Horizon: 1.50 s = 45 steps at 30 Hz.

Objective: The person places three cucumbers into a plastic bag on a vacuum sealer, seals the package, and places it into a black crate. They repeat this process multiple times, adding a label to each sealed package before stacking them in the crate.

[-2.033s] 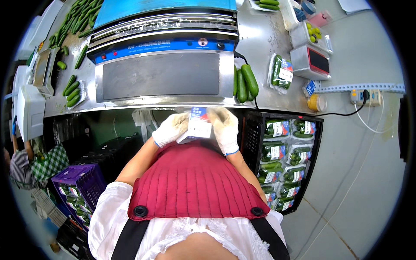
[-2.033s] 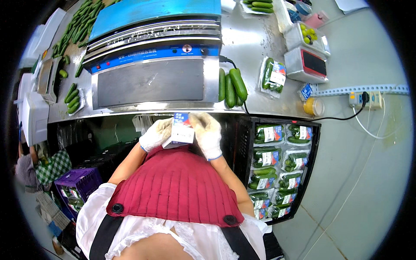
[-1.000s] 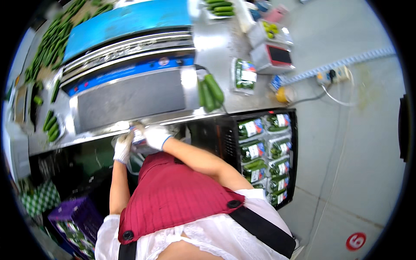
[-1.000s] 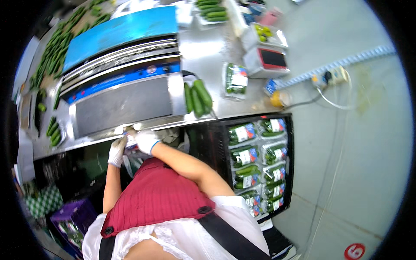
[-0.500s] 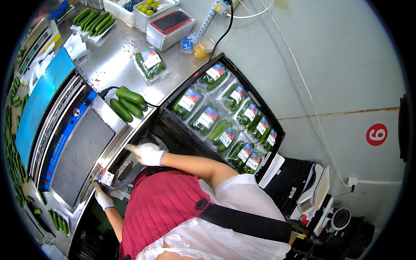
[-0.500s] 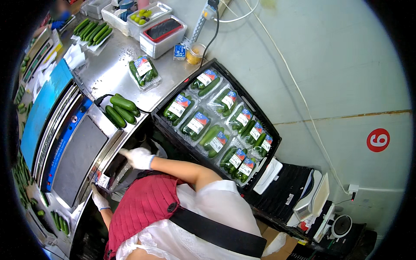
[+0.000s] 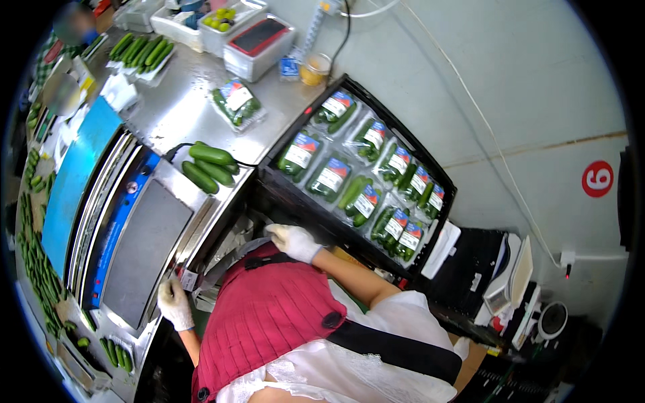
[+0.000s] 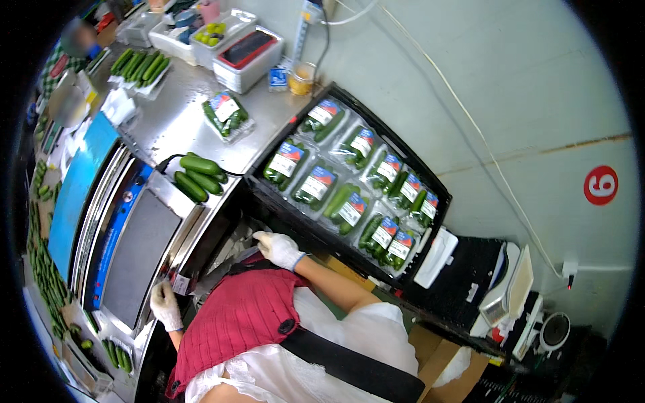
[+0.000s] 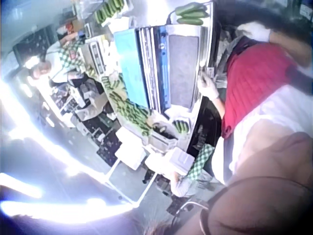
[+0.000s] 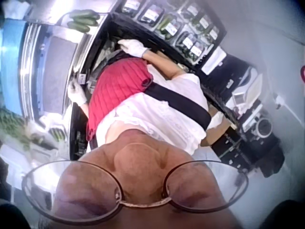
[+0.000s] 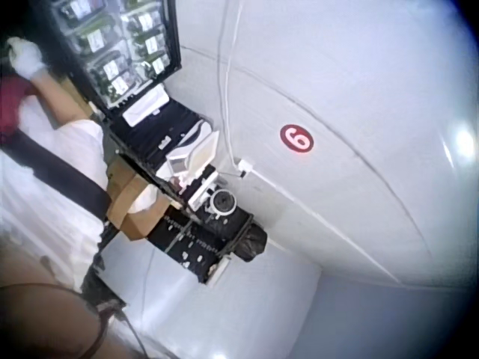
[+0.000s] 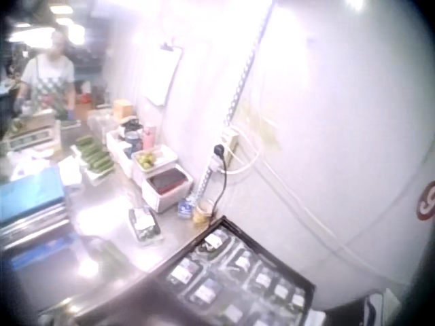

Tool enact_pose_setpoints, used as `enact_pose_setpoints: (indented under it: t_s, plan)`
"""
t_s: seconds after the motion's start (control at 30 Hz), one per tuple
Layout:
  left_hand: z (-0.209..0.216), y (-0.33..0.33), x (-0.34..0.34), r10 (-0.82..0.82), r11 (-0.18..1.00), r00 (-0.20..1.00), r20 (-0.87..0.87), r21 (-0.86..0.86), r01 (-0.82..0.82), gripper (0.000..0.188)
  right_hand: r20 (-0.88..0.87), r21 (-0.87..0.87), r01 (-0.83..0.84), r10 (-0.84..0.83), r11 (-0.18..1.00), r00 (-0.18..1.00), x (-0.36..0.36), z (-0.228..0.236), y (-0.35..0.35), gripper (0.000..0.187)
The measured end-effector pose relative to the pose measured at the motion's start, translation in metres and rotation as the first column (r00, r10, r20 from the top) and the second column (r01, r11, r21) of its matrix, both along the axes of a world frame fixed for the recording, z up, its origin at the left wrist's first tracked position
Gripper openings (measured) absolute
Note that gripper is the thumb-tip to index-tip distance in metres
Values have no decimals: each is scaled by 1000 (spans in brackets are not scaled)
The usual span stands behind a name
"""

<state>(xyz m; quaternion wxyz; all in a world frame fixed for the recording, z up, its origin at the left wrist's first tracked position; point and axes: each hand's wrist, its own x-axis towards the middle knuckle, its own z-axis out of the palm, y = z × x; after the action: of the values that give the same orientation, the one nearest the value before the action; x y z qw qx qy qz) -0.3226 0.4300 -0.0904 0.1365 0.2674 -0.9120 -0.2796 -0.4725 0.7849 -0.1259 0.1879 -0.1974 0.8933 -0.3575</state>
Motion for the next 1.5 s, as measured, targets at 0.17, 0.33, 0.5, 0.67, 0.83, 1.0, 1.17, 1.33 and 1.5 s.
enact_pose_setpoints:
  t_s: [0.17,0.33,0.5,0.67,0.83,1.0,1.17,1.33,1.5]
  plan:
    - [27,42,-18,-205,979,979,-10,-15,205,8,-549,-115,125,-168,985,819,-21,65,4,32]
    - [48,54,-29,-341,939,936,89,82,335,21,-747,52,446,-262,893,611,-76,78,50,46]
    - [47,58,-32,-327,944,942,76,84,320,20,-593,418,453,-142,787,793,-109,16,77,49]
    - [40,62,-36,-302,953,952,40,24,301,16,-558,448,438,-139,780,818,-114,16,85,54]
    - [40,74,-43,-289,957,957,6,15,289,14,-735,154,621,-331,769,592,-100,54,117,60]
    - [27,86,-57,-396,918,917,-32,14,397,11,-519,480,623,-373,618,769,-60,12,176,57]
    - [24,110,-85,-513,857,856,-68,23,515,7,-487,390,685,-493,615,720,-63,27,170,50]
    - [32,135,-111,-621,783,784,-16,32,621,10,-560,235,720,-515,653,649,-40,54,160,56]
    - [29,172,-143,-746,665,664,40,84,742,11,-614,31,584,-445,811,652,25,68,154,46]
